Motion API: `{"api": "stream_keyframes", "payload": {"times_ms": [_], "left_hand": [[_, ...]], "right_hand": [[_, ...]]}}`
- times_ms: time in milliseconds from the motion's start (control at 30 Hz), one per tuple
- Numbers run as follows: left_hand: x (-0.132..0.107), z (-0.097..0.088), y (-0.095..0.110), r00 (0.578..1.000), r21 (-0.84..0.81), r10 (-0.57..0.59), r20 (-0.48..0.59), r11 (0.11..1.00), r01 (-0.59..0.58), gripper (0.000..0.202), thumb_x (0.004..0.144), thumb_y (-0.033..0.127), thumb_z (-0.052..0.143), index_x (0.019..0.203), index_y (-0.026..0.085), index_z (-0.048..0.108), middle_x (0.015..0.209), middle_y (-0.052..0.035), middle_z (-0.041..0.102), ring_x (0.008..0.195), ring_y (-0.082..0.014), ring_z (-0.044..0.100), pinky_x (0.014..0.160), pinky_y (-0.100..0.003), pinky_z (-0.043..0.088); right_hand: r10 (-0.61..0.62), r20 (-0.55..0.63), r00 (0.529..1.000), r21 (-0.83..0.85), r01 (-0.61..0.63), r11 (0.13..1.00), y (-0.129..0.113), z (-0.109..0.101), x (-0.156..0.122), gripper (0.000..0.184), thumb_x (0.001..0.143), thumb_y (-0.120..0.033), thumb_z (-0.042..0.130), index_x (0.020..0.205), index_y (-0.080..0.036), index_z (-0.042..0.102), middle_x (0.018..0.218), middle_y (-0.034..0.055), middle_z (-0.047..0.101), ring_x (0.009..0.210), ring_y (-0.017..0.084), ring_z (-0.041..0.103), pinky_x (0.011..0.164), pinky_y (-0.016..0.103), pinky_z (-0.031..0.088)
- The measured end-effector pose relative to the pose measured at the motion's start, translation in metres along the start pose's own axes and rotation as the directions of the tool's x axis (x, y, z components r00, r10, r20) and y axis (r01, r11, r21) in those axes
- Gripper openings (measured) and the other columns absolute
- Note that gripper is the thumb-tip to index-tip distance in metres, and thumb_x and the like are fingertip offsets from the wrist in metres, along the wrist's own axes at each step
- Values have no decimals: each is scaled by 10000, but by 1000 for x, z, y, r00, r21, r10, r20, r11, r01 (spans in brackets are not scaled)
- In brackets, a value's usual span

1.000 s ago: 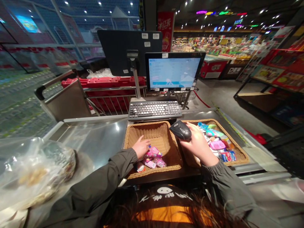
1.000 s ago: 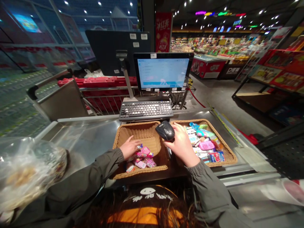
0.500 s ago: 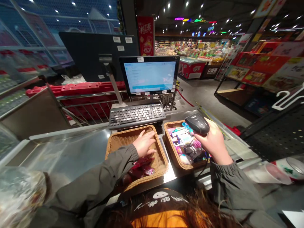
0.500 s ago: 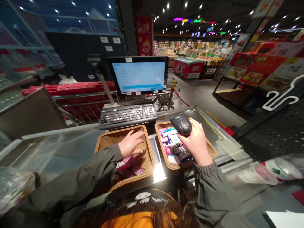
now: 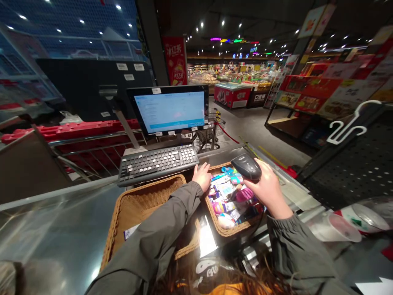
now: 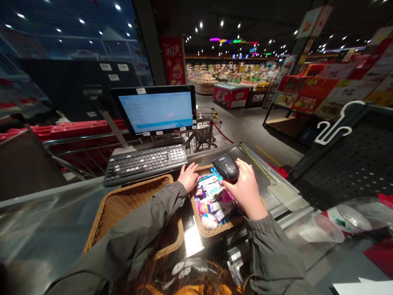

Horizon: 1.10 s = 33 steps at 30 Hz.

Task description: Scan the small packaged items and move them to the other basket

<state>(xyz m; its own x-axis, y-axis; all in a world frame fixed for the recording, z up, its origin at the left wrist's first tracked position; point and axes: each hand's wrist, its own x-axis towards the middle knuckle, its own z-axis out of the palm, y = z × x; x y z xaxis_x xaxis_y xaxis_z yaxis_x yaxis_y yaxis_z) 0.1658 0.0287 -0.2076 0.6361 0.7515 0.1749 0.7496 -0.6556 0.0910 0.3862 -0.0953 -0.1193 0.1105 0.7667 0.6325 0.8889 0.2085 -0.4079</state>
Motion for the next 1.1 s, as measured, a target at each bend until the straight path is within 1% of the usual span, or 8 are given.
{"api": "stream_keyframes", "payload": {"times_ms": [133, 333, 433, 500, 667, 800, 967, 1100], "left_hand": [[19, 11, 3, 999, 37, -37, 39, 999, 35, 268, 915, 278, 534, 857, 165, 769, 1512, -149, 447, 1466, -351, 270, 1169, -677, 145], [25, 31, 9, 995, 39, -62, 83, 998, 59, 188, 855, 286, 619, 892, 199, 781, 1487, -120, 488, 1444, -359, 313, 1166, -675, 161], [24, 29, 8, 995, 31, -69, 67, 997, 67, 191, 850, 290, 616, 896, 196, 777, 1459, -119, 519, 1447, -356, 309, 1162, -681, 168], [22, 20, 6, 998, 24, -51, 41, 998, 50, 184, 846, 278, 616, 895, 191, 770, 1452, -115, 526, 1453, -345, 300, 1174, -667, 160], [8, -30, -8, 990, 55, 21, -142, 998, -13, 112, 831, 223, 634, 836, 168, 731, 1463, -130, 511, 1438, -348, 333, 1159, -694, 173], [-11, -86, -27, 944, 135, 49, -327, 991, -5, 54, 827, 219, 667, 810, 176, 694, 1461, -122, 516, 1438, -347, 341, 1149, -714, 161], [-44, -151, -44, 865, 225, 58, -499, 972, 65, 64, 826, 182, 669, 762, 191, 665, 1458, -94, 526, 1435, -329, 358, 1164, -713, 67], [-74, -185, -48, 818, 280, 54, -573, 951, 133, 107, 839, 181, 653, 732, 187, 652, 1443, -87, 544, 1433, -328, 365, 1169, -705, 24]], "right_hand": [[-13, 8, 1000, -3, 13, 1000, 9, 3, 5, 531, 700, -411, 663, 1137, -115, 604, 1162, 210, 666, 1214, 377, 565, 1057, 586, 404], [16, 16, 1000, 7, -16, 1000, 18, 7, 11, 535, 682, -390, 658, 1132, -105, 608, 1166, 220, 666, 1208, 385, 576, 1051, 584, 419], [22, 26, 999, 22, -22, 1000, 20, 8, 12, 556, 691, -412, 659, 1139, -85, 606, 1179, 238, 657, 1205, 392, 578, 1051, 585, 423], [22, 23, 999, 29, -23, 999, 21, 9, 13, 543, 694, -407, 649, 1135, -92, 607, 1176, 231, 660, 1202, 390, 580, 1052, 587, 422], [10, -5, 1000, 44, -10, 999, 19, 9, 14, 525, 678, -378, 644, 1128, -111, 601, 1149, 210, 668, 1199, 389, 576, 1060, 600, 408], [-49, -34, 998, 58, 51, 997, 5, 7, 17, 504, 684, -339, 649, 1138, -130, 585, 1160, 201, 650, 1230, 391, 547, 1073, 606, 391], [-214, -41, 976, 94, 217, 972, -32, 5, 29, 408, 734, -320, 631, 1113, -178, 583, 1176, 171, 636, 1262, 392, 512, 1072, 609, 383], [-302, -18, 953, 125, 302, 945, -68, 8, 36, 458, 744, -337, 642, 1166, -173, 573, 1222, 172, 617, 1304, 393, 469, 1081, 607, 369]]}}
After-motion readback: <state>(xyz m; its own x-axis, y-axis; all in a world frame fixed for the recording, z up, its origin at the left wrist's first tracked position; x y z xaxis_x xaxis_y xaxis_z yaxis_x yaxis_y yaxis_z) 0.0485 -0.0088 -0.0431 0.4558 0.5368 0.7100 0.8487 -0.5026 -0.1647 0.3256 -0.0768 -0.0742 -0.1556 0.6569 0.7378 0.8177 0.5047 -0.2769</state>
